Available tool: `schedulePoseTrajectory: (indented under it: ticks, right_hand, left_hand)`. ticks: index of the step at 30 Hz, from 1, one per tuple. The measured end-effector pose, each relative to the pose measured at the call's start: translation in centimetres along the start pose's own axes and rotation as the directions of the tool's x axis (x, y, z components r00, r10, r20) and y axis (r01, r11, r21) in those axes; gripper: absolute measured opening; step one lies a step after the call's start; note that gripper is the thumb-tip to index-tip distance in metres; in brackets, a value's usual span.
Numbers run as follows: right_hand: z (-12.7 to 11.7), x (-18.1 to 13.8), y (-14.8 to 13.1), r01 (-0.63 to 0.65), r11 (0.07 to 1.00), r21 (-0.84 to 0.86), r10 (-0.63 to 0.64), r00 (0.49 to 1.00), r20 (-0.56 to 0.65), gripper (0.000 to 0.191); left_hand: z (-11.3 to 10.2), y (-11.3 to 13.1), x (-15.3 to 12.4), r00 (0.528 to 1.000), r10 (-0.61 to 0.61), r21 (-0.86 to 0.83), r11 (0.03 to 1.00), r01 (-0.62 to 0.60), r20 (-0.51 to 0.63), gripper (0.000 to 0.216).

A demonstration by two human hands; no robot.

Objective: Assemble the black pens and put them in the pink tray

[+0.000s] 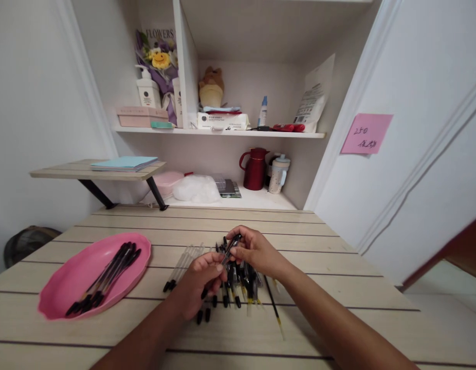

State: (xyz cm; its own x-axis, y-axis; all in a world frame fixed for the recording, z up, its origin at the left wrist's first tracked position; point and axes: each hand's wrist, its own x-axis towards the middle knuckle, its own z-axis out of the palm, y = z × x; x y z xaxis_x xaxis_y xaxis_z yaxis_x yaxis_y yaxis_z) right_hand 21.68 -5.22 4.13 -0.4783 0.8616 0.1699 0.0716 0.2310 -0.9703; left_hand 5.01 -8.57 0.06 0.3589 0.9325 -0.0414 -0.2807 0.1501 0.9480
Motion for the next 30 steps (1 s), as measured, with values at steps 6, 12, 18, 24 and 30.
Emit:
schedulePoseTrajectory:
  ticks: [6, 12, 18, 24, 30]
  right_hand:
    - [-0.7, -0.3, -0.4, -0.018, 1.0, -0.017, 0.019, 0.994, 0.108, 0.017]
    - [0.1, -0.5, 0.0, 0.039, 0.999, -0.036, -0.036, 0.996, 0.085, 0.016]
    - [0.3, -0.4, 0.2, 0.031, 0.999, -0.027, -0.029, 0.997, 0.077, 0.019]
    - [-2.3, -0.4, -1.7, 0.077, 0.996, -0.05, -0.082, 0.991, -0.109, 0.05]
    - [-3.5, -0.3, -2.7, 0.015, 0.994, -0.104, -0.048, 0.946, -0.321, 0.033]
  left_hand:
    - [-0.2, -0.2, 0.0, 0.999, -0.044, -0.04, 0.998, 0.044, -0.005, 0.023]
    - [-0.4, 0.1, -0.2, 0.998, -0.05, -0.055, 0.997, 0.048, -0.032, 0.023]
    - [-0.4, 0.1, -0.1, 0.998, -0.04, -0.004, 0.999, 0.039, -0.045, 0.022]
    - [-0.1, 0.5, -0.2, 1.0, -0.007, 0.044, 0.999, 0.007, 0.011, 0.02]
    - [-1.1, 1.9, 0.1, 0.973, 0.122, 0.229, 0.97, -0.076, -0.194, 0.029]
